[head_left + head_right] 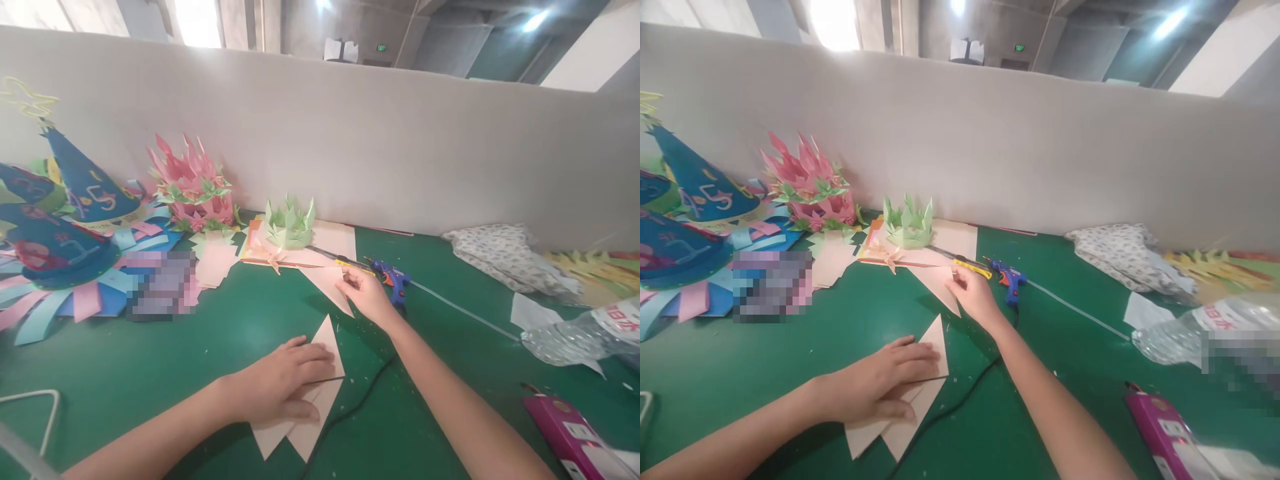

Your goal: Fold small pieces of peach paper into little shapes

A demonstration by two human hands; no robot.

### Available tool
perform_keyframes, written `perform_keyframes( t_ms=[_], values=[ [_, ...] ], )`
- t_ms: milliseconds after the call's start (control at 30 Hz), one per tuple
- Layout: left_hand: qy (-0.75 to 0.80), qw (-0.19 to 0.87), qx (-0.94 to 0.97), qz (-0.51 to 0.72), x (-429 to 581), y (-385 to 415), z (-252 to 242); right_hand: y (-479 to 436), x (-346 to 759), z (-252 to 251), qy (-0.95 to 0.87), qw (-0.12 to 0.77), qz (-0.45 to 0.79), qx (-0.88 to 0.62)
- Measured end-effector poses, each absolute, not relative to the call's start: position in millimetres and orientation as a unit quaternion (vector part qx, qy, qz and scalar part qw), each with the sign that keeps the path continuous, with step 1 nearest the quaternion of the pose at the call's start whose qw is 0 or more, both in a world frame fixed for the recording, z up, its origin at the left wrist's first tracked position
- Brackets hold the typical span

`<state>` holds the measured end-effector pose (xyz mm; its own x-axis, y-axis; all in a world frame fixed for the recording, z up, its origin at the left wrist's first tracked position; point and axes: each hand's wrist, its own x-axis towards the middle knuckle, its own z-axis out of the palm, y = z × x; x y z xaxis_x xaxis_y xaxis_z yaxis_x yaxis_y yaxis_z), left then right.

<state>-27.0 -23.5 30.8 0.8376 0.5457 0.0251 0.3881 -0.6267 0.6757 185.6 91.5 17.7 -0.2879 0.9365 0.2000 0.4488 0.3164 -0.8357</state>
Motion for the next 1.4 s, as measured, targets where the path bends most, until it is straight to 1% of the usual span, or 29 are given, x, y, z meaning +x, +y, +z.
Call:
perform_keyframes(
  t_ms=[67,100,200,233,300,367,433,500,567,600,667,733,833,900,967,1033,1067,1167,1267,1400],
  values=[
    [0.259,0.392,0.867,0.166,-25,-21,30,91,177,19,-0.721,0.37,0.331,-0.483],
    [0.296,0.419,0.83,0.218,-26,-18,28,90,172,20,-0.723,0.376,0.33,-0.476],
    [0.453,0.505,0.625,0.386,-34,1,20,85,156,26,-0.731,0.387,0.351,-0.439],
    [0.478,0.535,0.546,0.433,-37,8,18,83,151,27,-0.732,0.389,0.358,-0.43],
    [0.49,0.575,0.44,0.486,-43,19,17,81,141,27,-0.743,0.39,0.352,-0.415],
    [0.496,0.594,0.39,0.498,-47,25,18,83,133,25,-0.77,0.368,0.327,-0.405],
    [0.518,0.58,0.379,0.502,-51,26,20,88,127,22,-0.794,0.357,0.281,-0.404],
    [0.553,0.524,0.389,0.519,-58,27,20,96,123,20,-0.817,0.342,0.236,-0.401],
    [0.577,0.445,0.405,0.552,-69,30,19,103,120,17,-0.836,0.307,0.202,-0.407],
    [0.585,0.424,0.411,0.556,-75,33,18,106,118,15,-0.841,0.289,0.193,-0.414],
    [0.6,0.401,0.41,0.558,-86,38,15,111,115,10,-0.841,0.26,0.199,-0.43],
    [0.619,0.384,0.421,0.54,-94,42,12,114,111,4,-0.828,0.247,0.232,-0.447],
    [0.63,0.376,0.444,0.515,-95,46,7,117,108,-2,-0.786,0.267,0.325,-0.452],
    [0.617,0.391,0.44,0.522,-90,47,7,116,107,-1,-0.749,0.303,0.407,-0.426],
    [0.587,0.444,0.413,0.536,-83,47,8,114,107,2,-0.709,0.34,0.471,-0.4],
    [0.56,0.5,0.376,0.543,-77,47,9,109,106,5,-0.674,0.372,0.503,-0.393],
    [0.557,0.518,0.354,0.545,-74,47,10,106,106,7,-0.661,0.375,0.523,-0.386],
    [0.539,0.526,0.328,0.571,-68,46,8,98,104,9,-0.623,0.361,0.589,-0.367],
    [0.484,0.539,0.36,0.588,-68,42,5,92,102,7,-0.594,0.362,0.618,-0.366],
    [0.418,0.587,0.36,0.592,-70,34,6,87,99,4,-0.59,0.377,0.612,-0.367]
  ],
)
